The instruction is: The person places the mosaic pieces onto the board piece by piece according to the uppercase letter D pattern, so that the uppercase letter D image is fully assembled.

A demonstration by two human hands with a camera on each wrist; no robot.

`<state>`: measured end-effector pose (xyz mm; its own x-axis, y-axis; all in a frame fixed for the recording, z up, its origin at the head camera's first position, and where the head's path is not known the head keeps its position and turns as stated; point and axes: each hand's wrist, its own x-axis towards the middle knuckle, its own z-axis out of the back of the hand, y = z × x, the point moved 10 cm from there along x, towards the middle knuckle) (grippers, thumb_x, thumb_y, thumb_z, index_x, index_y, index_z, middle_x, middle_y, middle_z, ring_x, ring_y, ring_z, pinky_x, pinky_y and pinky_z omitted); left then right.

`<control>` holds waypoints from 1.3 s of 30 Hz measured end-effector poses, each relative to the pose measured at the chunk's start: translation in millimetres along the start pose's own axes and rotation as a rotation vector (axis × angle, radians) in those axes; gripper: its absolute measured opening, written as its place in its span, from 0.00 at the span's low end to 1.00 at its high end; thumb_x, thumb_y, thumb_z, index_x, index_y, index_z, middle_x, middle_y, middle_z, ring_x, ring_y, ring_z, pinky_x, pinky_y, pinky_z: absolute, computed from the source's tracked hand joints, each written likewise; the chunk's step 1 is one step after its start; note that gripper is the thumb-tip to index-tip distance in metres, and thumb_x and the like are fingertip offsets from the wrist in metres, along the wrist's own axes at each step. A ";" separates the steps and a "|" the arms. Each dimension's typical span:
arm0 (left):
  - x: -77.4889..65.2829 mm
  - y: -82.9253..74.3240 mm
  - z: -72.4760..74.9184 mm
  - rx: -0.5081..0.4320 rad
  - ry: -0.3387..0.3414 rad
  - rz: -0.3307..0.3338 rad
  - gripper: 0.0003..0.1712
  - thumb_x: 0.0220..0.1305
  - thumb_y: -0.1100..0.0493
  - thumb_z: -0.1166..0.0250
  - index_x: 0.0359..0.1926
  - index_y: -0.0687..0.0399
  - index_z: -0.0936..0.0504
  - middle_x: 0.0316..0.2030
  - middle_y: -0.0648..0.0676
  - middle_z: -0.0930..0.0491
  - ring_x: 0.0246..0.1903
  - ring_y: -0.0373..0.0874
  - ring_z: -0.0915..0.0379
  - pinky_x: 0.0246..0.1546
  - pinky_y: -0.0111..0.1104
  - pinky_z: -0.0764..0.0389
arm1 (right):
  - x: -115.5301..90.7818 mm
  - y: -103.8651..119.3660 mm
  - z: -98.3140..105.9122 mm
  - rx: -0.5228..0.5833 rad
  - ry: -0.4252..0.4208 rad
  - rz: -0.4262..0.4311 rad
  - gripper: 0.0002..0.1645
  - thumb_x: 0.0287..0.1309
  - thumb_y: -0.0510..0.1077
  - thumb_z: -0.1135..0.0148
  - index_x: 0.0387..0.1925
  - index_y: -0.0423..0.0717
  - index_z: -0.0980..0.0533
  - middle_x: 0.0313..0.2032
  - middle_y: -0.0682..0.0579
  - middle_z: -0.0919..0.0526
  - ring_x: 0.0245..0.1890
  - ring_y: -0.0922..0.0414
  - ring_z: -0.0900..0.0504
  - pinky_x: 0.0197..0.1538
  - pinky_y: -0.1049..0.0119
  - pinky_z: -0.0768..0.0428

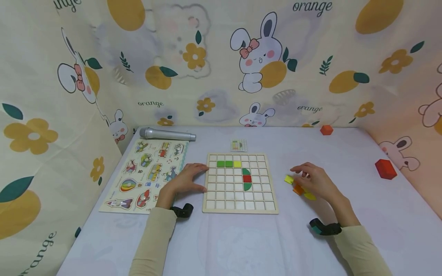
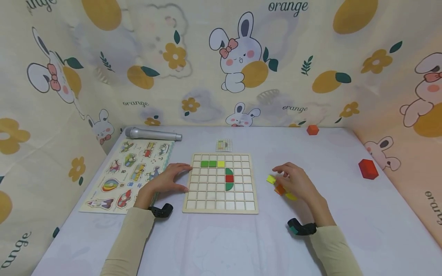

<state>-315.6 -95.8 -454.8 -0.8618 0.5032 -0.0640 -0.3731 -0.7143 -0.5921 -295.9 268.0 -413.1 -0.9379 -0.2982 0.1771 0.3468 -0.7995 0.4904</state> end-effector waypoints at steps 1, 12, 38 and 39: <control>0.1 0.2 0.1 -0.002 0.000 0.001 0.45 0.46 0.46 0.26 0.65 0.50 0.33 0.67 0.55 0.39 0.67 0.52 0.51 0.67 0.48 0.46 | -1.5 -1.1 2.6 -0.004 0.000 -0.004 0.15 0.54 0.36 0.36 0.46 0.42 0.20 0.39 0.48 0.21 0.34 0.54 0.29 0.31 0.74 0.23; -0.9 -1.5 1.0 -0.009 -0.006 -0.008 0.45 0.46 0.47 0.26 0.65 0.51 0.33 0.66 0.55 0.39 0.67 0.52 0.51 0.67 0.47 0.46 | -22.7 -15.7 31.9 -0.068 -0.054 0.055 0.15 0.49 0.33 0.33 0.42 0.42 0.20 0.36 0.48 0.20 0.32 0.56 0.30 0.31 0.72 0.24; 0.7 2.5 -0.9 0.011 -0.010 0.000 0.45 0.46 0.45 0.26 0.65 0.49 0.33 0.66 0.54 0.39 0.67 0.51 0.50 0.68 0.46 0.46 | -37.9 -14.1 3.9 -0.019 0.175 -0.084 0.17 0.44 0.46 0.27 0.36 0.45 0.22 0.30 0.56 0.22 0.32 0.58 0.27 0.33 0.73 0.24; 1.0 2.6 -1.1 0.010 -0.011 -0.002 0.45 0.46 0.45 0.26 0.65 0.49 0.33 0.66 0.54 0.39 0.67 0.51 0.50 0.68 0.46 0.46 | -35.1 -7.8 3.5 -0.008 0.160 -0.057 0.16 0.44 0.45 0.27 0.36 0.45 0.22 0.31 0.56 0.21 0.32 0.58 0.27 0.33 0.73 0.23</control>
<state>-317.1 -96.6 -457.2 -0.8649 0.4990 -0.0539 -0.3780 -0.7183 -0.5841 -265.7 286.5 -420.2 -0.9435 -0.3311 0.0104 0.2936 -0.8213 0.4892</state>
